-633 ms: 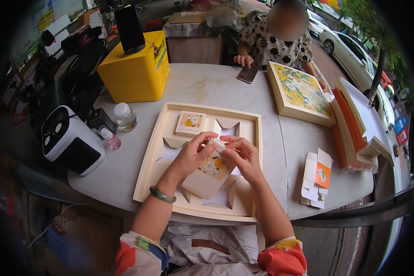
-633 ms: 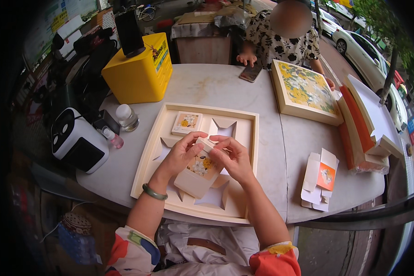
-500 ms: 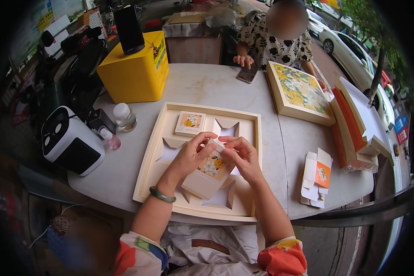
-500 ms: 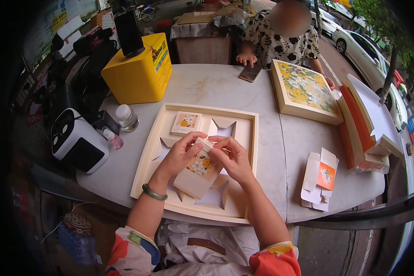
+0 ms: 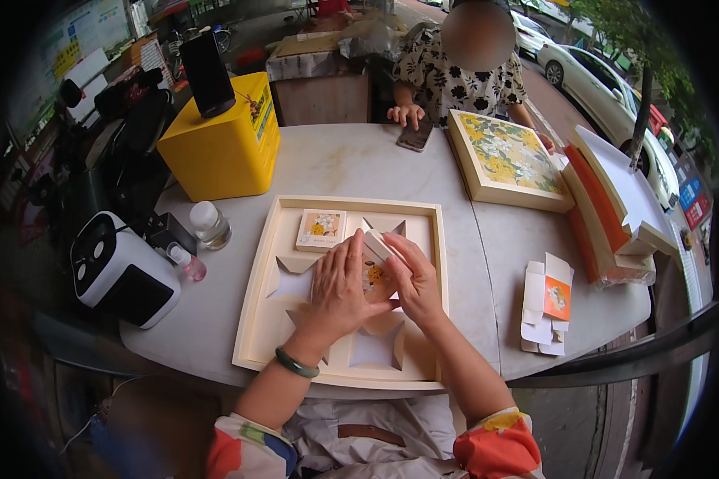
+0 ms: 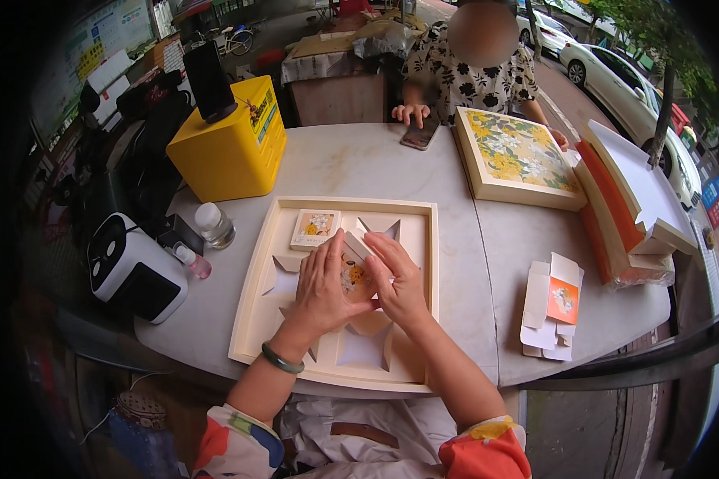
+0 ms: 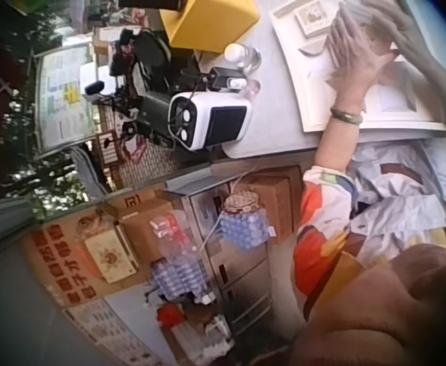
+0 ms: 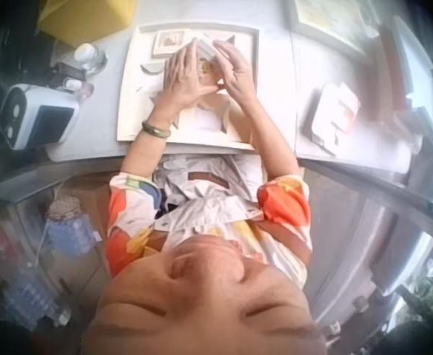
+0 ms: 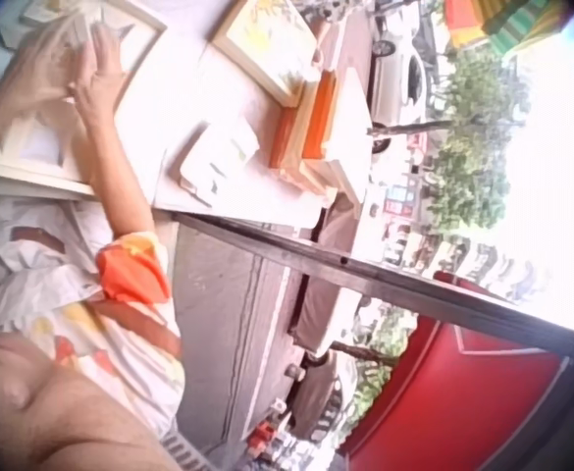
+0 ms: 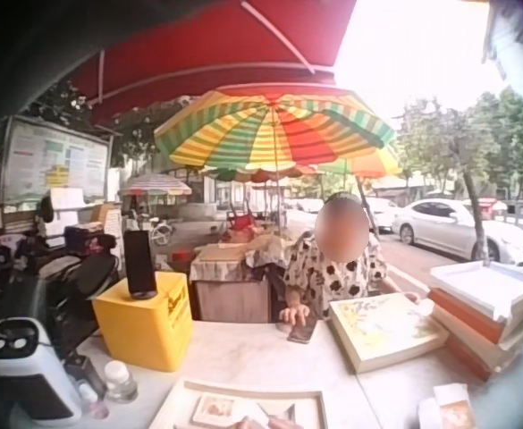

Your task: The person folds a flat white cardboard sheet with pre-cut star-shaped compartments into a tray and places it into a wooden frame. Then the person folds small orange and white paper boxes and places them into the compartments of the tray.

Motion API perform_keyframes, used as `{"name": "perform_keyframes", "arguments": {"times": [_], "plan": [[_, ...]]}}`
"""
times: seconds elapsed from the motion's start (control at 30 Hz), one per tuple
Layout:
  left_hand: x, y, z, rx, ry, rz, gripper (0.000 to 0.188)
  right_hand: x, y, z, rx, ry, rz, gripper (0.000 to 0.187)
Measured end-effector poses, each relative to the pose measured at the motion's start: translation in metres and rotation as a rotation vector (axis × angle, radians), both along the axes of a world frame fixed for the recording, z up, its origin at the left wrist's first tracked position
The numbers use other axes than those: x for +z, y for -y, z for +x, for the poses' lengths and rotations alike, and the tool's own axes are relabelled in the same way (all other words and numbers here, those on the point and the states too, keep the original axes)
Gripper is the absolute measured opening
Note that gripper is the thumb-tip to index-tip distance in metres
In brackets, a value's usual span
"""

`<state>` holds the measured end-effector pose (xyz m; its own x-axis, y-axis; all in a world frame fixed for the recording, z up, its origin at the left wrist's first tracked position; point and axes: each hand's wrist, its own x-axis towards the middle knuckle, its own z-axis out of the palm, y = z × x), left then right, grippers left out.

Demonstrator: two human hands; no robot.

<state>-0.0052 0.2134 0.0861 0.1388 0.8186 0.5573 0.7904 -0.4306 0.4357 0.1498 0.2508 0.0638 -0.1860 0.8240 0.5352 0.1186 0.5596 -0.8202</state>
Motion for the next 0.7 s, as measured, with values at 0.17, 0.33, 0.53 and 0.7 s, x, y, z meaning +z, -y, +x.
{"name": "perform_keyframes", "arguments": {"times": [0.17,0.33,0.53,0.7], "plan": [[-0.007,-0.003,0.0,0.08,0.048,-0.1,0.114,-0.004,-0.003,0.007,0.079,-0.162,-0.202,0.036],[-0.009,-0.005,-0.006,0.054,0.045,-0.086,0.108,-0.001,0.0,0.004,0.086,-0.162,-0.196,0.036],[-0.009,-0.005,-0.004,0.038,0.053,-0.047,0.106,0.0,0.0,0.005,0.077,-0.164,-0.175,0.036],[-0.009,-0.006,-0.004,0.016,0.061,-0.027,0.105,0.001,0.001,0.004,0.06,-0.21,-0.229,0.035]]}}
